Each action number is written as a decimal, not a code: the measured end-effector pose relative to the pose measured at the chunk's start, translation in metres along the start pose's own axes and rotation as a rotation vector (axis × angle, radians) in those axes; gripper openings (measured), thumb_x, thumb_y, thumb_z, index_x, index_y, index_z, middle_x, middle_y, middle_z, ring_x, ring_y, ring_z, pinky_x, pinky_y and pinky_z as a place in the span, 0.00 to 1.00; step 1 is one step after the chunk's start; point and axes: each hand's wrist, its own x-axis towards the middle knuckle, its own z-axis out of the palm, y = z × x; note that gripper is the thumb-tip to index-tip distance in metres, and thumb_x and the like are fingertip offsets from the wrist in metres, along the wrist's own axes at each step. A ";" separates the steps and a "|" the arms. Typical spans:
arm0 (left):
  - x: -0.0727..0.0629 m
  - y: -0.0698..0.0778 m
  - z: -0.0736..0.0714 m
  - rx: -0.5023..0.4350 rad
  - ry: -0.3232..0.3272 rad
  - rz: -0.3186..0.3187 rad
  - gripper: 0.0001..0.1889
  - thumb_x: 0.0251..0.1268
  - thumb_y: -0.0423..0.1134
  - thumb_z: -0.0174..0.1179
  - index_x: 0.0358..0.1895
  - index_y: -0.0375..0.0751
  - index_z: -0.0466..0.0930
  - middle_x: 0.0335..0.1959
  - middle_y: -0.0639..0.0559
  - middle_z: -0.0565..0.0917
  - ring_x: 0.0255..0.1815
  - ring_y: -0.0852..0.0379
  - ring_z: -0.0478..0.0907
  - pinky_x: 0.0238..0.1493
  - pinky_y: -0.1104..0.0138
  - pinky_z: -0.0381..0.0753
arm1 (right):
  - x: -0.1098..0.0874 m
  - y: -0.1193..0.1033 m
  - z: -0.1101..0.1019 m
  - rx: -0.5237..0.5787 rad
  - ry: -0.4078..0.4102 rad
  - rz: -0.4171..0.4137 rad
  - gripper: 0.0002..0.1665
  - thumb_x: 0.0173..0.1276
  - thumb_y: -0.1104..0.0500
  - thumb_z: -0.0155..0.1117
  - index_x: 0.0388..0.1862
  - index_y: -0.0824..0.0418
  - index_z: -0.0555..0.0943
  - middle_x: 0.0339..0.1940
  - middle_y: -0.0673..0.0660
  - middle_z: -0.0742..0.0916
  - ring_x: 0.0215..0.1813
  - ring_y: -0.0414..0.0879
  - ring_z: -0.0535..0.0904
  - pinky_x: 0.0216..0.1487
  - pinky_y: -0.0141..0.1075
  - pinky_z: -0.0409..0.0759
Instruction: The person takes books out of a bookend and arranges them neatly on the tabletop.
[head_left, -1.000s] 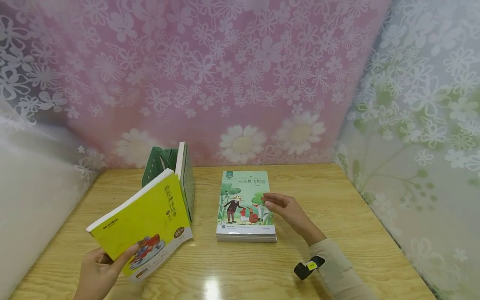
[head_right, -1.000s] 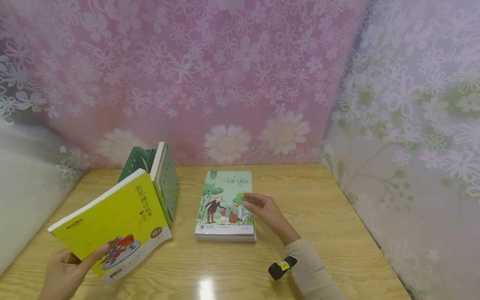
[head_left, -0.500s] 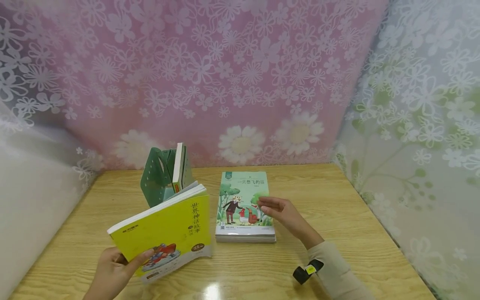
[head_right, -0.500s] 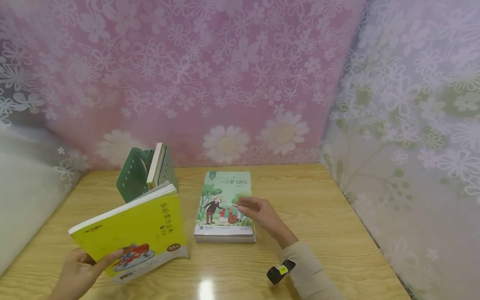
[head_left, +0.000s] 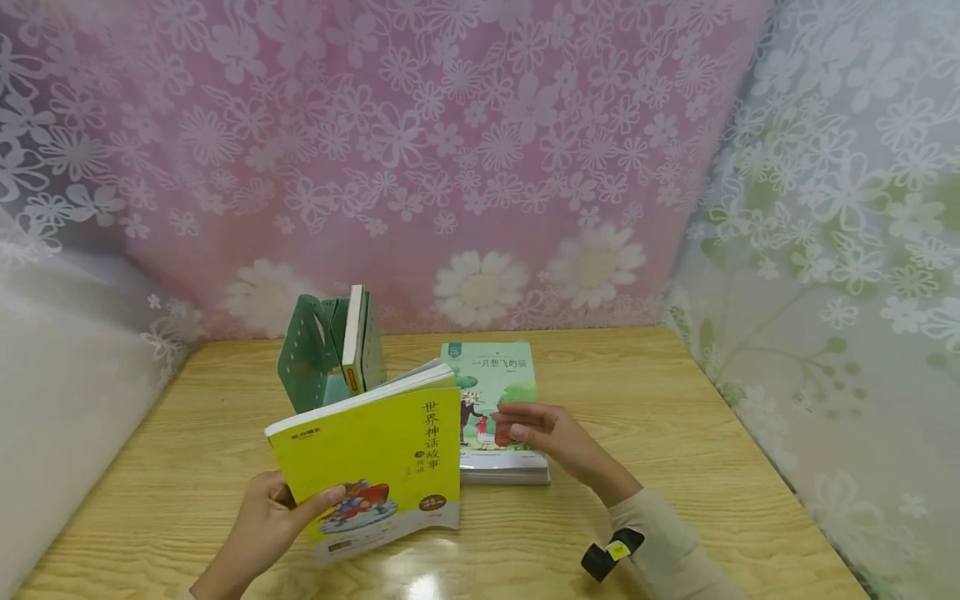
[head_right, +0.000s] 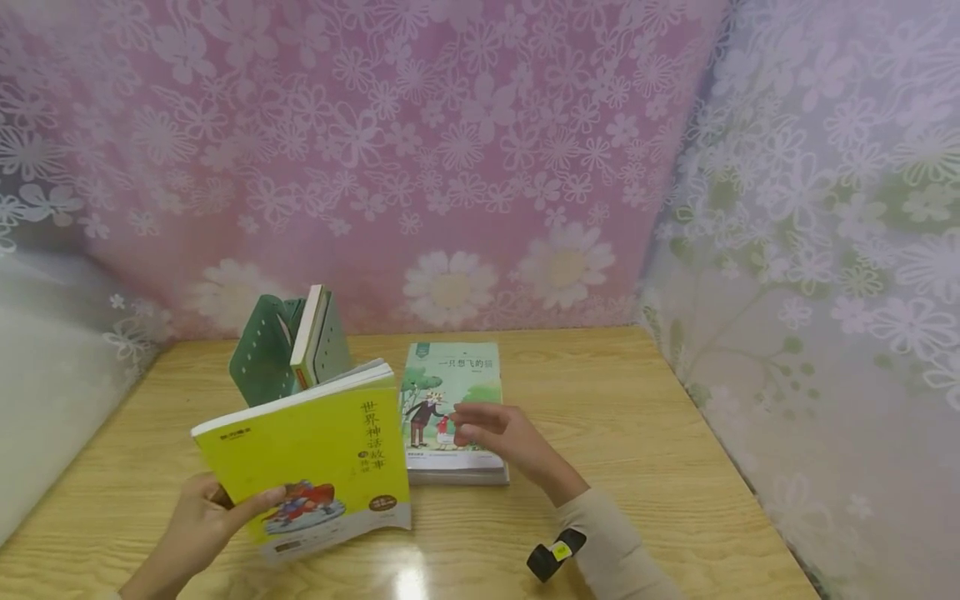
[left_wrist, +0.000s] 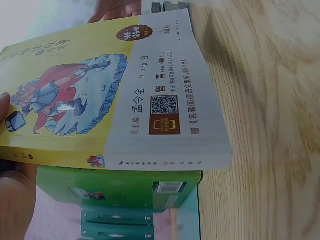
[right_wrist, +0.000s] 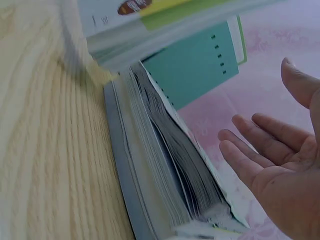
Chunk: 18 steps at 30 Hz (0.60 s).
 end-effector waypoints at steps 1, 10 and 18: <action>0.002 0.000 0.001 -0.011 -0.008 -0.002 0.13 0.61 0.22 0.60 0.50 0.29 0.80 0.44 0.63 0.86 0.38 0.60 0.85 0.32 0.65 0.85 | 0.000 -0.001 0.002 0.016 -0.012 -0.001 0.32 0.74 0.56 0.55 0.70 0.71 0.63 0.65 0.72 0.73 0.62 0.65 0.73 0.62 0.45 0.74; 0.018 -0.001 0.013 -0.144 -0.089 -0.065 0.16 0.65 0.25 0.57 0.55 0.26 0.75 0.48 0.60 0.85 0.44 0.56 0.85 0.40 0.64 0.84 | 0.002 -0.005 0.016 0.076 -0.099 -0.057 0.27 0.76 0.62 0.51 0.70 0.71 0.64 0.66 0.67 0.74 0.67 0.55 0.71 0.65 0.41 0.72; 0.029 -0.004 0.024 -0.197 -0.123 -0.076 0.18 0.66 0.27 0.58 0.59 0.29 0.73 0.50 0.57 0.85 0.46 0.53 0.84 0.42 0.62 0.85 | 0.001 -0.009 0.025 0.089 -0.211 -0.084 0.35 0.74 0.53 0.56 0.72 0.68 0.62 0.65 0.62 0.76 0.64 0.49 0.74 0.64 0.39 0.73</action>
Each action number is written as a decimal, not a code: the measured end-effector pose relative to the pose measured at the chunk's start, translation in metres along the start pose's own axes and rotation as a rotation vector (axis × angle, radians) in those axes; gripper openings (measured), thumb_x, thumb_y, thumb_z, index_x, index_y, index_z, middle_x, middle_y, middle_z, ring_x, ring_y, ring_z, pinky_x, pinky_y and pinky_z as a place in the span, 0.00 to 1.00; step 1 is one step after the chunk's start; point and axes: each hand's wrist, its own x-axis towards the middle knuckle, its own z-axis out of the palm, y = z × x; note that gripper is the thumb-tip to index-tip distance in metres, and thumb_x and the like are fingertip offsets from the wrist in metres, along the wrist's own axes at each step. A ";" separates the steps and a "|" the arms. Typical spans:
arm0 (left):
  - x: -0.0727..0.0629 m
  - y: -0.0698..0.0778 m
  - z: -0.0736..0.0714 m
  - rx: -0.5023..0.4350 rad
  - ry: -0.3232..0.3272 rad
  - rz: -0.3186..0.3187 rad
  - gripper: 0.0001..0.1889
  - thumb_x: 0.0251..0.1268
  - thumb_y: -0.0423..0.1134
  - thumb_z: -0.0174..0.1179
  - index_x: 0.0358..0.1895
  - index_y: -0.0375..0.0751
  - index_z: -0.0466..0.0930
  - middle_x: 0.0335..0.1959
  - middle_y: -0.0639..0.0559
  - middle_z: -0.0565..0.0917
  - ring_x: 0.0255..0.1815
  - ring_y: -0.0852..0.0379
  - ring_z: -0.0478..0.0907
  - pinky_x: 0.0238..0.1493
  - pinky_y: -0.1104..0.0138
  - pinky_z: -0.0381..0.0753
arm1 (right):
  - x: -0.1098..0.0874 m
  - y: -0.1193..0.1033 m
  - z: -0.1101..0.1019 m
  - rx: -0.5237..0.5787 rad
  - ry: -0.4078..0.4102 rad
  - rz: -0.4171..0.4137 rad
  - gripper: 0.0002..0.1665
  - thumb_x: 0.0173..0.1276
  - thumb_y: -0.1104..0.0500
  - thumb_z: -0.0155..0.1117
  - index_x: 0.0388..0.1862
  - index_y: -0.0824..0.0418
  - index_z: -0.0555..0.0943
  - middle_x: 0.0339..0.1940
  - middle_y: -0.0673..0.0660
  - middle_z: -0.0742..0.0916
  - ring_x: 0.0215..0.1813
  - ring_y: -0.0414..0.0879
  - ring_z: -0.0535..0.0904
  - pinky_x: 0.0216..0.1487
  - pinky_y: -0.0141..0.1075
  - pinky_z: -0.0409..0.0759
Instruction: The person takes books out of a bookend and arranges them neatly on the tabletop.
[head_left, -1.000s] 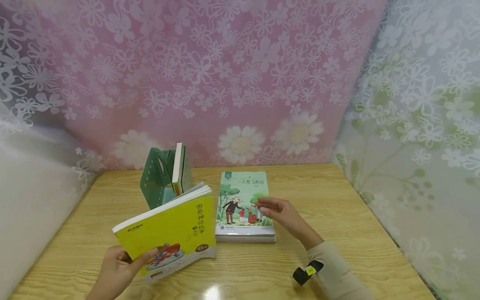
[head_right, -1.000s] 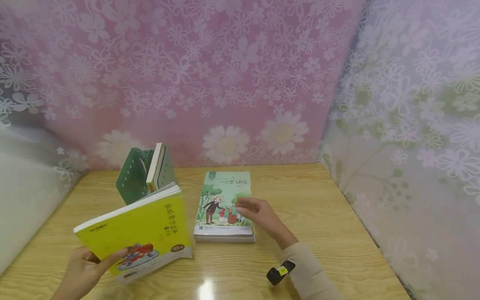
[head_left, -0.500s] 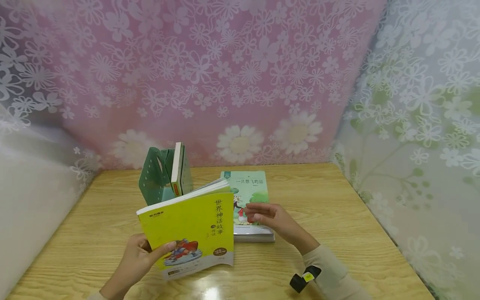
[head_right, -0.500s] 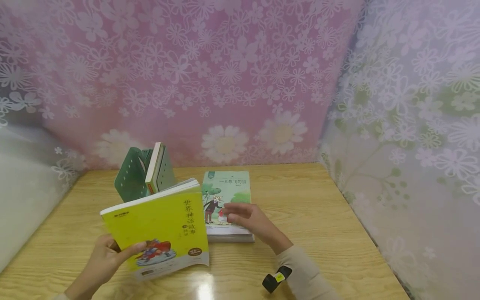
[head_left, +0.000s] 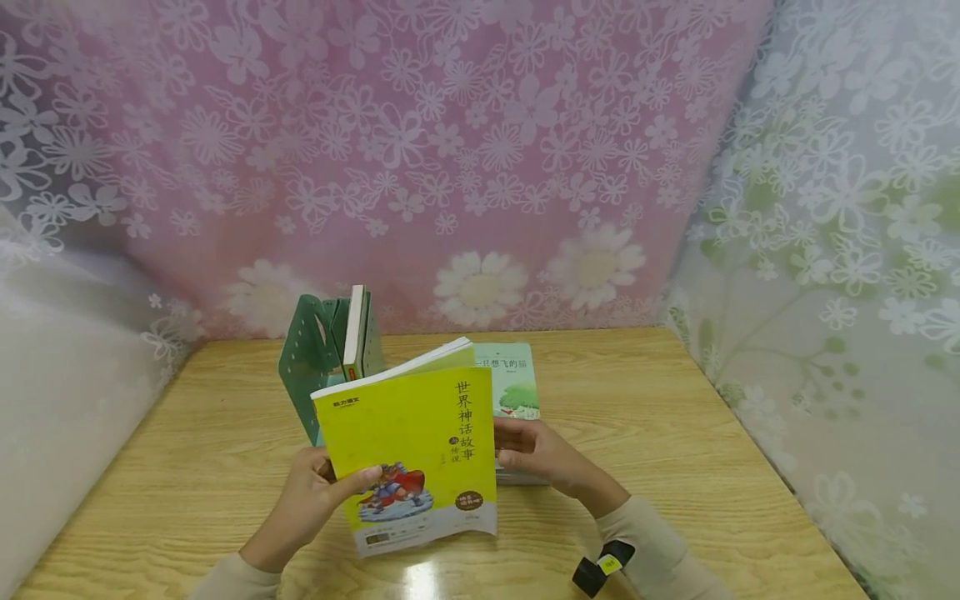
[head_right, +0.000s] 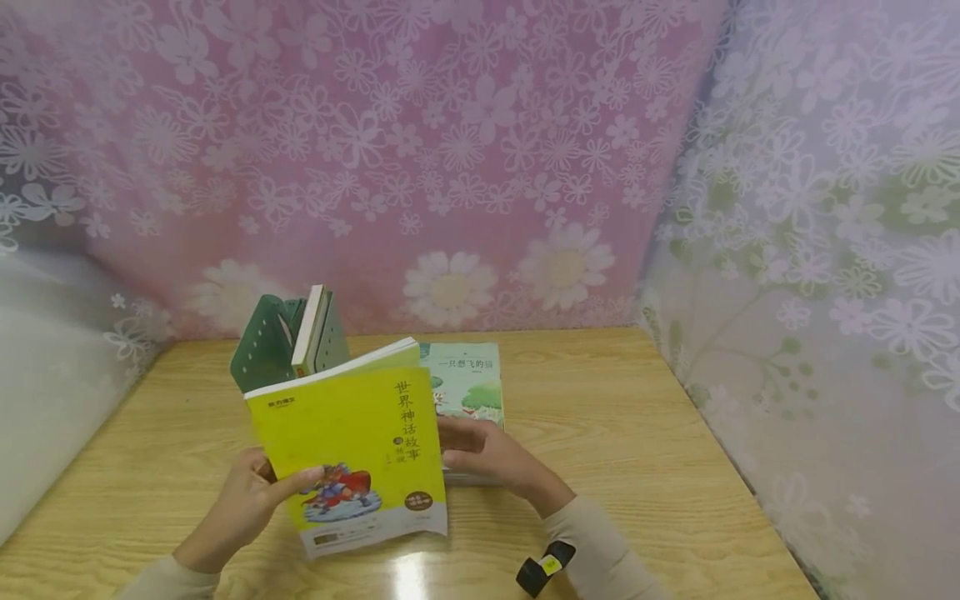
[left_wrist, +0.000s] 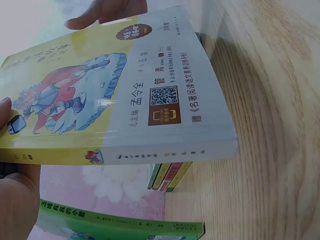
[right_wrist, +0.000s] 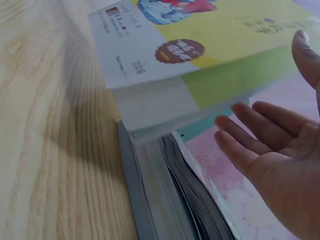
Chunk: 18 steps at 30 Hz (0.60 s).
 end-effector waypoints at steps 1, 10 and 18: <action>0.001 0.000 0.001 -0.014 -0.002 -0.007 0.19 0.66 0.27 0.58 0.59 0.29 0.73 0.50 0.57 0.85 0.46 0.53 0.84 0.42 0.61 0.85 | 0.000 0.000 0.001 -0.006 -0.006 0.005 0.35 0.73 0.53 0.58 0.71 0.68 0.63 0.64 0.62 0.77 0.62 0.49 0.75 0.62 0.39 0.74; 0.008 -0.001 0.010 -0.085 -0.016 -0.047 0.19 0.67 0.30 0.58 0.59 0.29 0.72 0.50 0.55 0.85 0.47 0.52 0.84 0.45 0.62 0.84 | -0.001 0.000 0.005 -0.031 0.000 0.024 0.30 0.73 0.59 0.57 0.71 0.65 0.64 0.58 0.64 0.81 0.57 0.52 0.80 0.57 0.41 0.78; 0.016 -0.005 0.015 -0.151 -0.009 -0.104 0.19 0.67 0.32 0.59 0.59 0.30 0.72 0.50 0.52 0.85 0.48 0.50 0.84 0.46 0.60 0.84 | -0.004 0.006 0.008 -0.086 0.107 -0.041 0.25 0.73 0.65 0.56 0.67 0.69 0.69 0.54 0.67 0.83 0.50 0.49 0.84 0.49 0.39 0.82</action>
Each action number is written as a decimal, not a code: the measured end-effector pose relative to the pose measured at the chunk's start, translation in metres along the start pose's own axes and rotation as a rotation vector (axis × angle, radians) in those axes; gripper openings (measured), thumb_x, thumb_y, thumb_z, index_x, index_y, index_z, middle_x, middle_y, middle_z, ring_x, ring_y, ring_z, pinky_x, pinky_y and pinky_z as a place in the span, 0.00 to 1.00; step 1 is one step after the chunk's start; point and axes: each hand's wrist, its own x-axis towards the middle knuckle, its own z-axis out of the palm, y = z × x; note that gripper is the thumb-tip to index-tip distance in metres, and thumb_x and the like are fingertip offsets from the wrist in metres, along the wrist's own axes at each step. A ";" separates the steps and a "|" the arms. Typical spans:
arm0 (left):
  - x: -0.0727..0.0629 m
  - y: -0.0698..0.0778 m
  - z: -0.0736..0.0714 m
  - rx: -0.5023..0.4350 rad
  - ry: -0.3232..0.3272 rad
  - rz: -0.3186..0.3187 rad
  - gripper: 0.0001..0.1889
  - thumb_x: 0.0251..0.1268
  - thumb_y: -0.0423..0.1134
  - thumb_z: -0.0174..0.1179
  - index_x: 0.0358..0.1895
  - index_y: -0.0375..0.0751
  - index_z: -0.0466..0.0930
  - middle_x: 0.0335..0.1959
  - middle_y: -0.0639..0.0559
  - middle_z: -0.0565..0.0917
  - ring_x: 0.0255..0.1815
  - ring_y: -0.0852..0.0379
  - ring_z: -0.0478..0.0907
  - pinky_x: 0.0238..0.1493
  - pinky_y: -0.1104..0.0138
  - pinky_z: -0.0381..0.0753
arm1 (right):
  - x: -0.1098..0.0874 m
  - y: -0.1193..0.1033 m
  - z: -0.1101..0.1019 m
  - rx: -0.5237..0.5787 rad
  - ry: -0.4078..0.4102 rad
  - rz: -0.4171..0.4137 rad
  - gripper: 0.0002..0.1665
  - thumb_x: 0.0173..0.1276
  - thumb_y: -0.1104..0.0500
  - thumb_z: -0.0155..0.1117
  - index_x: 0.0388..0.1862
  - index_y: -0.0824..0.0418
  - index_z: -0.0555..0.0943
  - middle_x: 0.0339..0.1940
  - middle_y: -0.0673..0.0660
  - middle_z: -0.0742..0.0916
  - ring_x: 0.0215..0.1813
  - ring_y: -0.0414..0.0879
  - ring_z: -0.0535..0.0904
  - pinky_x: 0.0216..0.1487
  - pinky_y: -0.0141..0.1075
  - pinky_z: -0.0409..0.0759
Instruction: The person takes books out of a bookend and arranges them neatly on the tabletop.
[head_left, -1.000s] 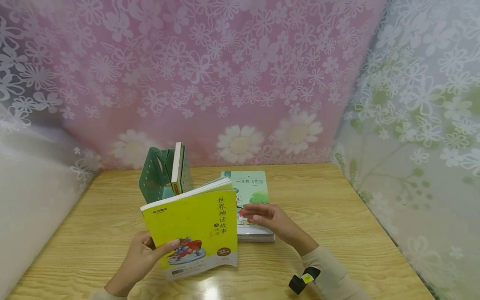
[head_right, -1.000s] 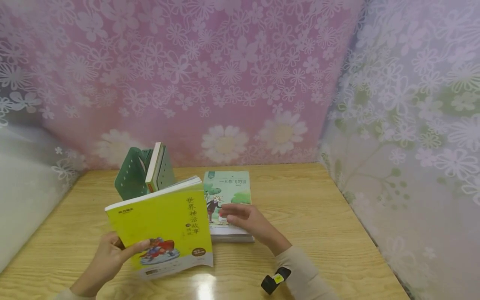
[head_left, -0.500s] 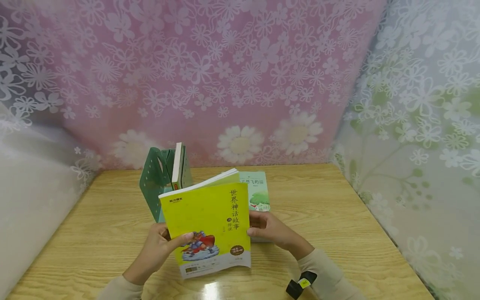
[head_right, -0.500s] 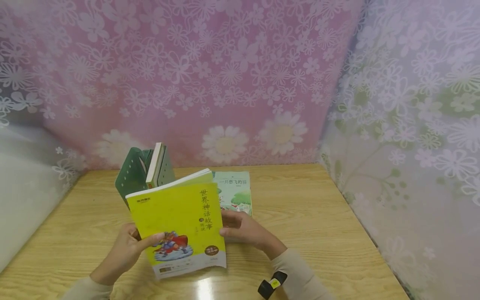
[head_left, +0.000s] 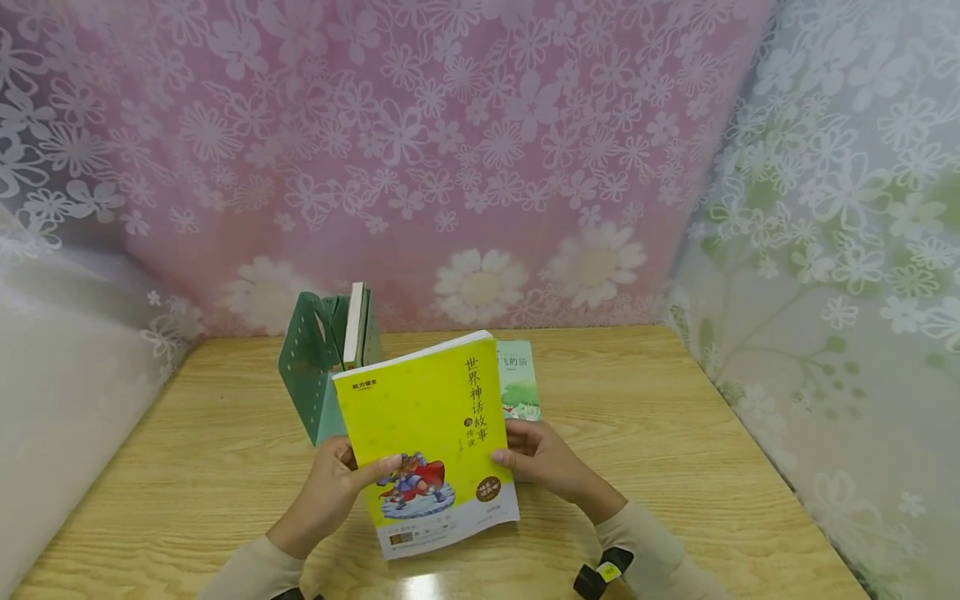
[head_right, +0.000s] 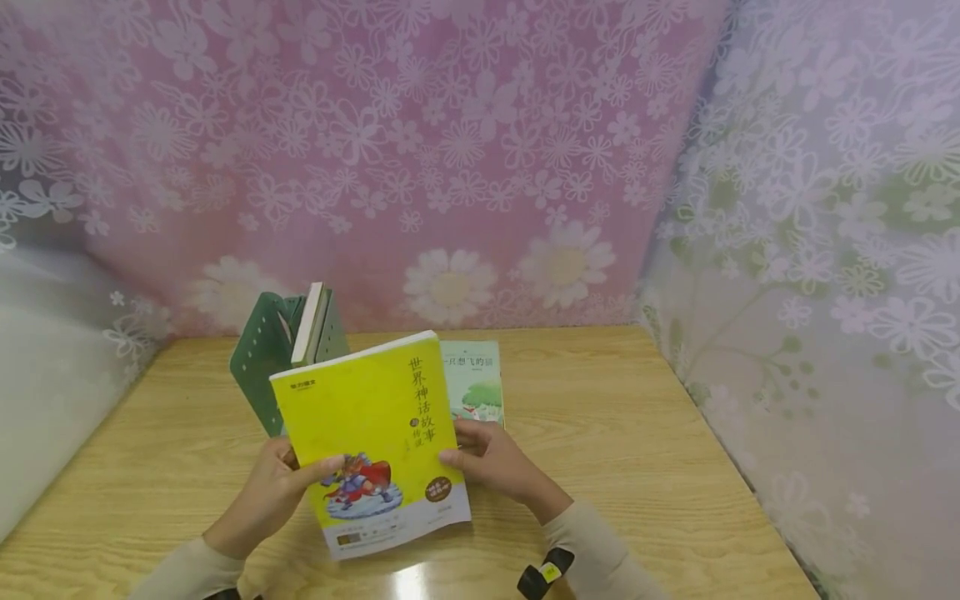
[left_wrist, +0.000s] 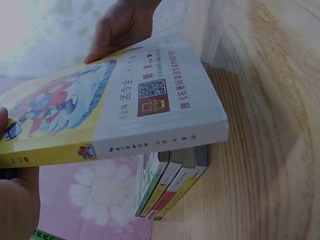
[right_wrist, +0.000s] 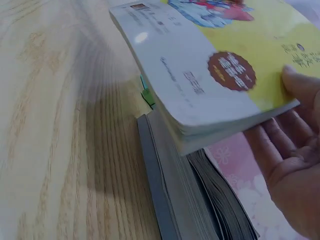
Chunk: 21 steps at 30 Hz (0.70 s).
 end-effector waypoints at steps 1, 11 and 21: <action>0.001 0.000 0.001 -0.005 0.008 -0.014 0.19 0.66 0.32 0.60 0.59 0.31 0.73 0.50 0.52 0.85 0.48 0.50 0.84 0.46 0.59 0.83 | 0.000 0.001 0.000 -0.008 0.013 -0.007 0.25 0.73 0.65 0.56 0.66 0.71 0.69 0.53 0.68 0.83 0.49 0.49 0.84 0.48 0.39 0.83; 0.007 -0.001 0.005 -0.051 0.074 -0.101 0.22 0.66 0.33 0.60 0.60 0.26 0.71 0.47 0.53 0.86 0.45 0.52 0.84 0.46 0.62 0.83 | 0.000 0.002 0.001 -0.032 0.087 -0.017 0.21 0.72 0.65 0.56 0.60 0.76 0.73 0.49 0.75 0.83 0.43 0.46 0.86 0.43 0.38 0.84; 0.012 0.002 0.002 -0.048 0.087 -0.230 0.25 0.66 0.39 0.61 0.62 0.30 0.71 0.48 0.44 0.85 0.44 0.51 0.85 0.46 0.62 0.83 | 0.000 0.005 0.000 0.124 0.099 -0.036 0.25 0.74 0.65 0.53 0.62 0.81 0.67 0.51 0.66 0.85 0.47 0.48 0.85 0.46 0.39 0.83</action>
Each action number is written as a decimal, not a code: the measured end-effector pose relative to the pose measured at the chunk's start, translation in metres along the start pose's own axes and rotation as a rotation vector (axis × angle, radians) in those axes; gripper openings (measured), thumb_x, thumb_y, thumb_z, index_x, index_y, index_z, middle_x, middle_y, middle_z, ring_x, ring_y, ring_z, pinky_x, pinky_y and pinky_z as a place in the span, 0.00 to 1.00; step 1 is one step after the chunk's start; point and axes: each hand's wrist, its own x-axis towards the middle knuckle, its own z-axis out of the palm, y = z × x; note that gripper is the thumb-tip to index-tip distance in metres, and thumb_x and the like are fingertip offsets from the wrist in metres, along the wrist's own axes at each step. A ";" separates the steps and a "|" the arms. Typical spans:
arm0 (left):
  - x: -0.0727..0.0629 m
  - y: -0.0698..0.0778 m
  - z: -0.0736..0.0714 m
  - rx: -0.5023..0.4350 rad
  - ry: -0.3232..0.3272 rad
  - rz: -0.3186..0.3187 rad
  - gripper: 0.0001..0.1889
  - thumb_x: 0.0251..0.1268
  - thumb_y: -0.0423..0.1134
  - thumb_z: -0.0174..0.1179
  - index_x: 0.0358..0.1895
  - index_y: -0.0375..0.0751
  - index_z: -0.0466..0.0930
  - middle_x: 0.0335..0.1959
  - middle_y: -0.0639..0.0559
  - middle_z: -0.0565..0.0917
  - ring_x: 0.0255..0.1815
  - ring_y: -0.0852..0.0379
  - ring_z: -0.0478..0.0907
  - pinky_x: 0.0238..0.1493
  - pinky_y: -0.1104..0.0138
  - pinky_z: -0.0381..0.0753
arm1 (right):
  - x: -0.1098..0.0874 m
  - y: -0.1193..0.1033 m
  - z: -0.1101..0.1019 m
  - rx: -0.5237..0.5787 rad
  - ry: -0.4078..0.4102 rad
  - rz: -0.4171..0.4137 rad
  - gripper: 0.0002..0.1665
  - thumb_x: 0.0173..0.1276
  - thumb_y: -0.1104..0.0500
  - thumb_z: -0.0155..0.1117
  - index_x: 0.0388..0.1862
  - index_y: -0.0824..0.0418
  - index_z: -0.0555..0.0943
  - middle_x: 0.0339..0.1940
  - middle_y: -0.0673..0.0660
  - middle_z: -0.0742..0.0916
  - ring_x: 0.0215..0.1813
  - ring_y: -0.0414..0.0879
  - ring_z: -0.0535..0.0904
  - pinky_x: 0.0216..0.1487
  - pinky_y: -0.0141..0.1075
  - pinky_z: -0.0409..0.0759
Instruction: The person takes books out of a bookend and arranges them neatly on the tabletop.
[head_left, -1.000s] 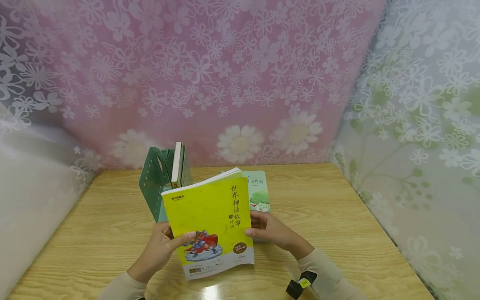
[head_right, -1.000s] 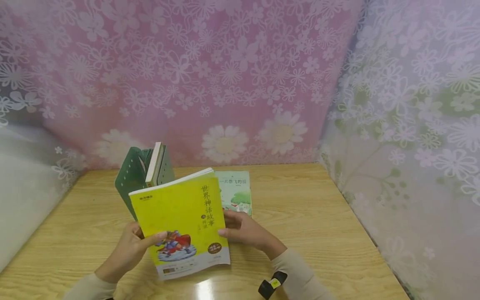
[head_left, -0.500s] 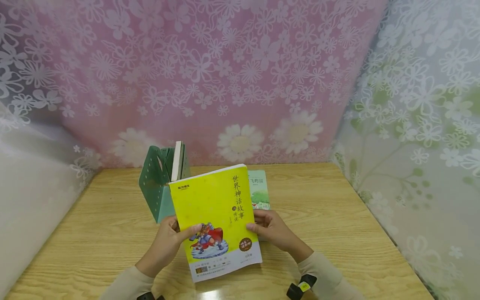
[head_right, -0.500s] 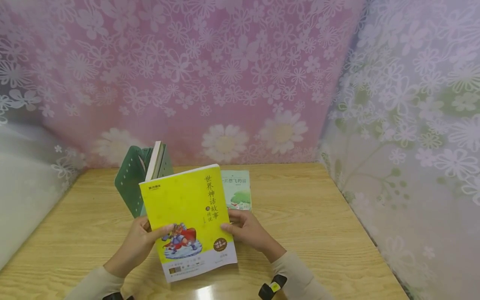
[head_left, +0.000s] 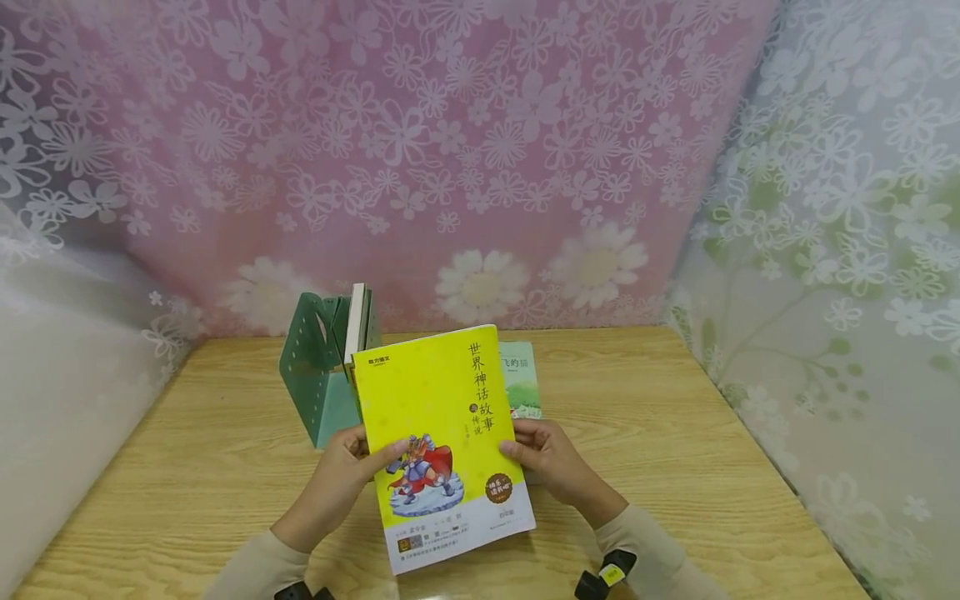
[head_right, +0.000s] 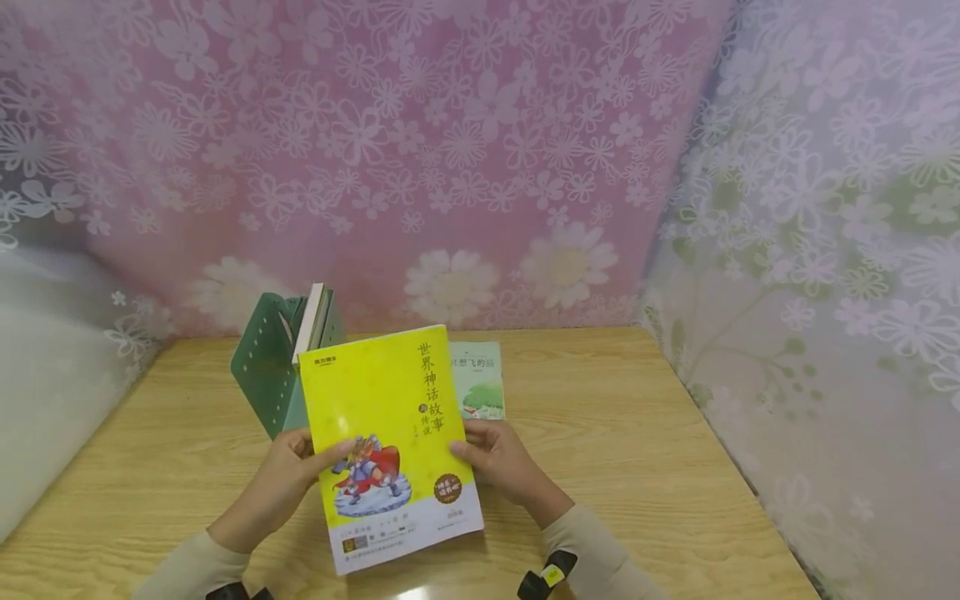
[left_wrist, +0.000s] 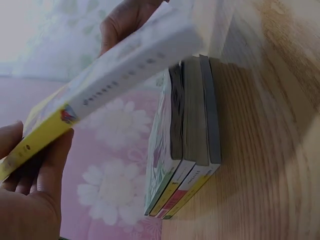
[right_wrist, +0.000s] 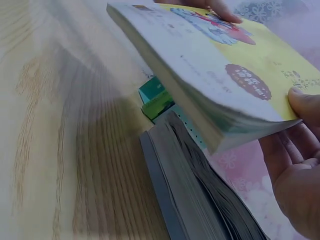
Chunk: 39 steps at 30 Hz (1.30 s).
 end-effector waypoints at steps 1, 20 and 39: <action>0.000 0.000 -0.001 -0.002 0.005 -0.002 0.25 0.67 0.39 0.61 0.62 0.29 0.70 0.48 0.44 0.85 0.43 0.52 0.85 0.46 0.62 0.83 | 0.000 0.000 -0.001 0.010 0.003 0.003 0.25 0.74 0.65 0.53 0.63 0.81 0.67 0.51 0.63 0.86 0.47 0.49 0.85 0.47 0.40 0.83; -0.016 0.000 -0.037 0.122 0.207 0.134 0.25 0.67 0.38 0.61 0.63 0.28 0.71 0.55 0.42 0.81 0.51 0.62 0.81 0.48 0.65 0.82 | -0.001 -0.012 -0.033 0.026 0.252 0.133 0.29 0.75 0.59 0.54 0.65 0.78 0.65 0.43 0.49 0.89 0.44 0.44 0.86 0.43 0.36 0.84; -0.009 -0.005 -0.045 0.343 0.375 0.137 0.31 0.63 0.45 0.65 0.68 0.40 0.68 0.63 0.43 0.76 0.61 0.55 0.75 0.47 0.79 0.78 | 0.012 -0.005 -0.062 0.062 0.492 0.338 0.29 0.73 0.58 0.57 0.67 0.74 0.67 0.41 0.50 0.88 0.40 0.40 0.85 0.40 0.32 0.83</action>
